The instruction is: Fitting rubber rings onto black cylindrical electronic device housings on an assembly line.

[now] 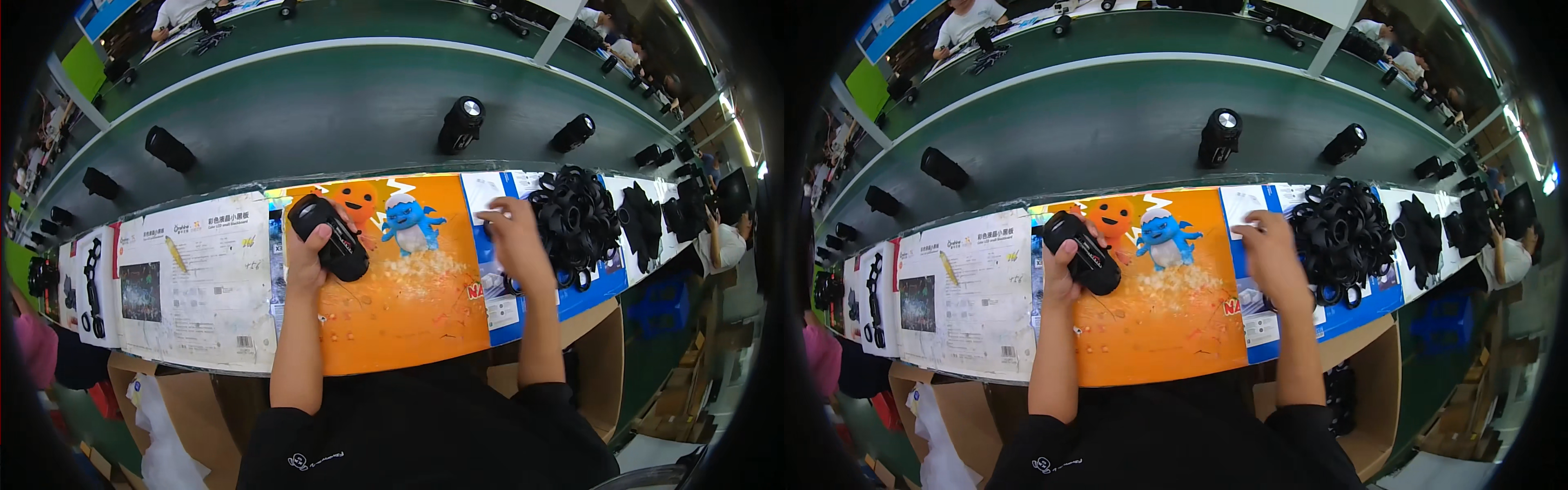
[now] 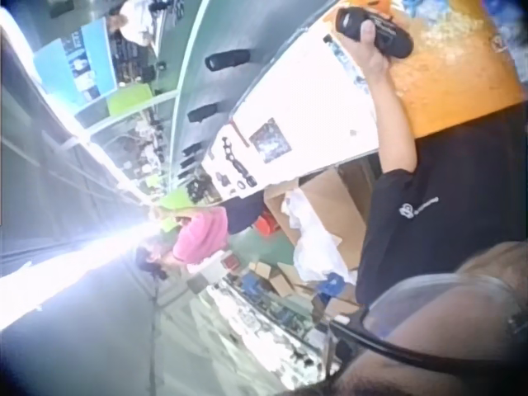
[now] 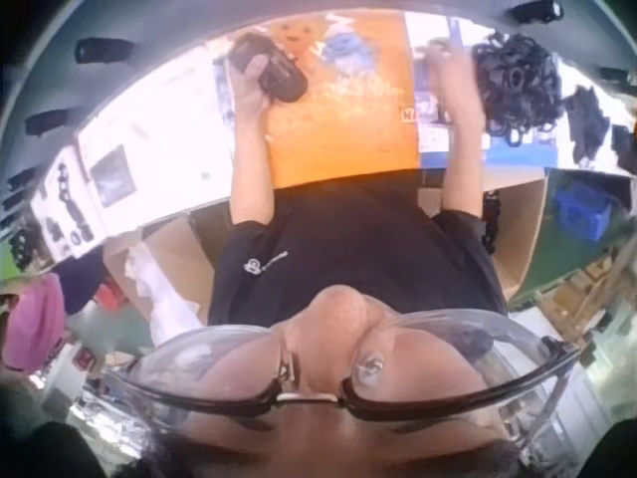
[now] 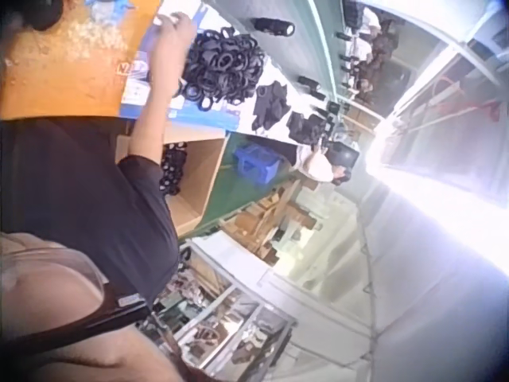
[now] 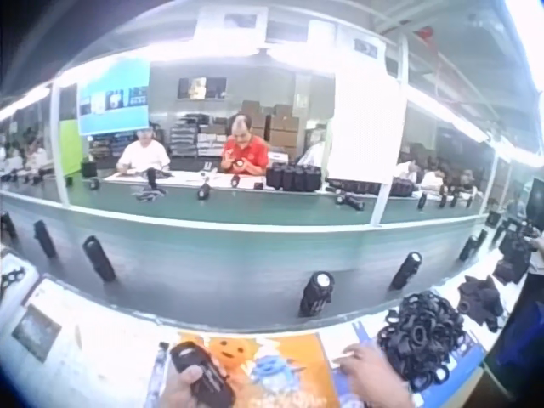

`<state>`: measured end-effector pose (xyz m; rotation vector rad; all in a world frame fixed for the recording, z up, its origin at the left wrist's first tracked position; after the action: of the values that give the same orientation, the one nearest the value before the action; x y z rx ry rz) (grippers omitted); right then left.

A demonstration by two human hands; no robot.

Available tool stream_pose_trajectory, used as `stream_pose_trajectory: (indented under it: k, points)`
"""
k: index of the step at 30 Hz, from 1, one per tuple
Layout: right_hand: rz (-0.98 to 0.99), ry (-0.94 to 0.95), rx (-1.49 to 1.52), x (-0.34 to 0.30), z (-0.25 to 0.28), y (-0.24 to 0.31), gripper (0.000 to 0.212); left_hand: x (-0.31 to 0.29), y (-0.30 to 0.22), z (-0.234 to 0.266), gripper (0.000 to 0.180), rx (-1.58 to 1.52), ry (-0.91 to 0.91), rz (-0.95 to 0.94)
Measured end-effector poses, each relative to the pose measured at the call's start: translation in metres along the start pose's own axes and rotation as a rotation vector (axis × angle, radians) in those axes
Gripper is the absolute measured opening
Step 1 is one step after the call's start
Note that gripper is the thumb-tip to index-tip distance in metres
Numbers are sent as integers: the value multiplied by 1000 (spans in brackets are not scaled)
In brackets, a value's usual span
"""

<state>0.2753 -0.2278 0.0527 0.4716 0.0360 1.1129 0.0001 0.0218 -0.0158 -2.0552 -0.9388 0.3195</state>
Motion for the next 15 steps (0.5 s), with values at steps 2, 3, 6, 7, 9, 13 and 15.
stream_pose_trajectory:
  k: [2, 3, 6, 7, 9, 13, 15]
  points:
    - [-17, 60, -356, -13, 31, -19, 30, 5, -1, -8, 63, -54, 14, 12]
    - [-16, 64, -356, -15, 35, -27, 30, 6, 0, -8, 62, -44, 15, 22]
    - [-15, 62, -362, -12, 35, -38, 27, 5, 0, -6, 63, -45, 28, 40]
    - [-2, 90, -350, -8, 33, -39, 24, 5, -1, -5, 63, -57, 44, 46]
    - [23, 120, -330, -1, 31, -35, 22, 3, -2, -5, 63, -62, 50, 45]
    - [3, 205, -162, 13, 16, -25, 18, 6, 3, -3, 67, -63, 58, 19]
    - [61, 180, 69, 21, 3, -13, 17, 4, 1, -2, 70, -78, 65, 26]
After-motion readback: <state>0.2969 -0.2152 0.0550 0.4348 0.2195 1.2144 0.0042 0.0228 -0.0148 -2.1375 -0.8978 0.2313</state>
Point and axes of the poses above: each hand's wrist, its own x-axis towards the middle knuckle, its own z-axis out of the back of the hand, y = z × x, the point moved 1 cm from there along x, towards the middle knuckle, and after that the axes turned 1 degree about z, right-handed, at the moved point
